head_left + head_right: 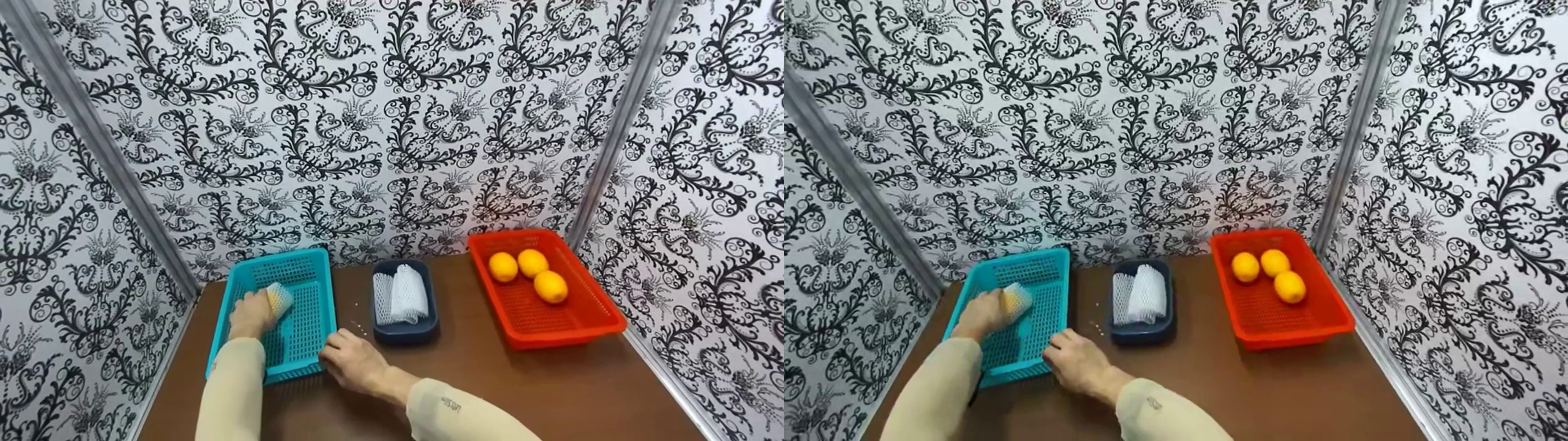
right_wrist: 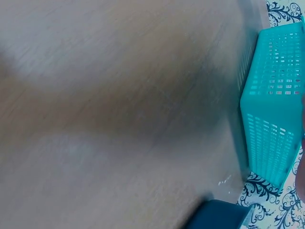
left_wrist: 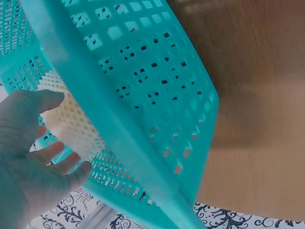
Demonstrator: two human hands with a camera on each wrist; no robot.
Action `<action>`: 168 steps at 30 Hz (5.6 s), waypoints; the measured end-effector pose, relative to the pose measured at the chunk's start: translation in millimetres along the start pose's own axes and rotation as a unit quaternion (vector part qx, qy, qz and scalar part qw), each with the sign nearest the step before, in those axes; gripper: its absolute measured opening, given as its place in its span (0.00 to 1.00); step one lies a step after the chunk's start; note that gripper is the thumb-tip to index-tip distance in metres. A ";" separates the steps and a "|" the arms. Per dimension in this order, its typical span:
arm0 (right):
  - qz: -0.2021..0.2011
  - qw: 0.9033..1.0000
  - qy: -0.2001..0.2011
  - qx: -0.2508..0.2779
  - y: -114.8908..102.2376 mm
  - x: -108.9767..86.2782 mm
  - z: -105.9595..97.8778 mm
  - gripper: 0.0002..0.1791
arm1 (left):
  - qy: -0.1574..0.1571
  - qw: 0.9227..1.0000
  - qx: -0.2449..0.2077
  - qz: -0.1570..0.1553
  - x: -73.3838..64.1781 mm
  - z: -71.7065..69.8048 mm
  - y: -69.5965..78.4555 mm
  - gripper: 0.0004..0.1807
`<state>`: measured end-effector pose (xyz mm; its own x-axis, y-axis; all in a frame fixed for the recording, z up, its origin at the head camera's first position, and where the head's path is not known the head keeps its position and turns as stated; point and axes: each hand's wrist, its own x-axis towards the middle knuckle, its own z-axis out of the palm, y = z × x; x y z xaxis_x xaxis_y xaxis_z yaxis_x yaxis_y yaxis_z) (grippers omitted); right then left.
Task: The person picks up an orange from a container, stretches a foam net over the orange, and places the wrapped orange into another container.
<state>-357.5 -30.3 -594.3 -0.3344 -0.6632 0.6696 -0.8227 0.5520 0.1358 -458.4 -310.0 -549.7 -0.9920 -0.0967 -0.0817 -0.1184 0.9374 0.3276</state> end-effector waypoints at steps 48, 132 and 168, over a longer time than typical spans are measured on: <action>0.260 0.961 -0.052 0.084 155.1 -90.0 -160.8 0.20 | 0.102 0.957 -0.184 0.202 -110.2 32.0 138.6 0.23; 0.597 0.766 -0.233 -0.040 331.0 -248.3 -184.0 0.47 | 0.171 0.822 0.122 0.530 -135.4 180.7 407.4 0.10; 0.573 0.797 -0.192 0.012 309.5 -216.6 -235.3 0.51 | 0.079 0.883 0.119 0.448 -153.9 167.5 402.0 0.09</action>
<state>-431.5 403.1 -525.5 -0.9845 0.1606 0.0704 0.1167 0.8996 -0.4208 -345.9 137.7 -563.2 -0.6795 0.6905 0.2480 0.7100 0.7040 -0.0150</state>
